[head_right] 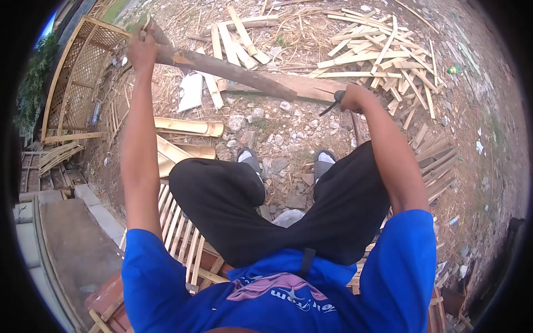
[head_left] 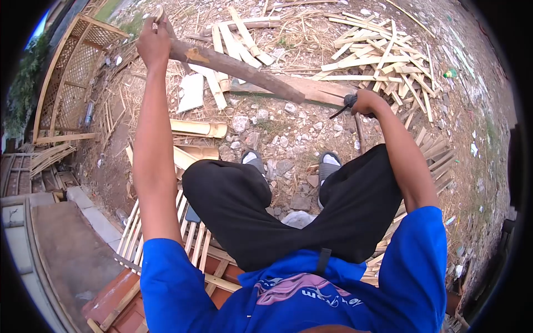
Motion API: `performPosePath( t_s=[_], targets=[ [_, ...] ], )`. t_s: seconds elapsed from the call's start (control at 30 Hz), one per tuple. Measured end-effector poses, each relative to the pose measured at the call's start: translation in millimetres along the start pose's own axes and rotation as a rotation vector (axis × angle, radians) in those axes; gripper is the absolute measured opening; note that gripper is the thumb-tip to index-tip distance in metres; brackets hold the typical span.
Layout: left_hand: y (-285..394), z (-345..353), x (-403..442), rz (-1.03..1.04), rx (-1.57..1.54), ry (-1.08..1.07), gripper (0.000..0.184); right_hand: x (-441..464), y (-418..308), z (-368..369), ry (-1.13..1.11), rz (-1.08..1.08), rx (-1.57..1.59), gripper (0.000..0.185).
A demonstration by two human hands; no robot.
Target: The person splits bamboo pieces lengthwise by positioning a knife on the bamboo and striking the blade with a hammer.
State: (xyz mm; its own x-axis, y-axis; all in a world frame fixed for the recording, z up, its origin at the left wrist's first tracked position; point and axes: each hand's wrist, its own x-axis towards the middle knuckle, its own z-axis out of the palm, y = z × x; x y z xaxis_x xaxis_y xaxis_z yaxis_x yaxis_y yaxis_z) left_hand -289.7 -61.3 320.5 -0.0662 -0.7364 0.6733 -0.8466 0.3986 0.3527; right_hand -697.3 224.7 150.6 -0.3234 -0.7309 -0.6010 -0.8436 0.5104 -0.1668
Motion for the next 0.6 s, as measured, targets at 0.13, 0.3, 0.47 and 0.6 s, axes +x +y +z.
performPosePath(
  t_s=[0.13, 0.3, 0.47, 0.6],
  targets=[
    [-4, 21, 78, 0.384, 0.149, 0.127, 0.031, -1, -16, -8, 0.021, -0.032, 0.009, 0.061],
    [17, 9, 126, 0.474, 0.312, 0.102, 0.028, -3, -28, -16, 0.059, -0.067, 0.05, 0.057],
    [-28, 60, 62, 0.378, 0.333, -0.222, 0.038, 3, -23, -13, 0.081, -0.085, 0.049, 0.06],
    [-76, 103, -59, 0.45, 0.442, -0.808, 0.049, -3, -26, -17, -0.032, -0.046, 0.055, 0.061]
  ],
)
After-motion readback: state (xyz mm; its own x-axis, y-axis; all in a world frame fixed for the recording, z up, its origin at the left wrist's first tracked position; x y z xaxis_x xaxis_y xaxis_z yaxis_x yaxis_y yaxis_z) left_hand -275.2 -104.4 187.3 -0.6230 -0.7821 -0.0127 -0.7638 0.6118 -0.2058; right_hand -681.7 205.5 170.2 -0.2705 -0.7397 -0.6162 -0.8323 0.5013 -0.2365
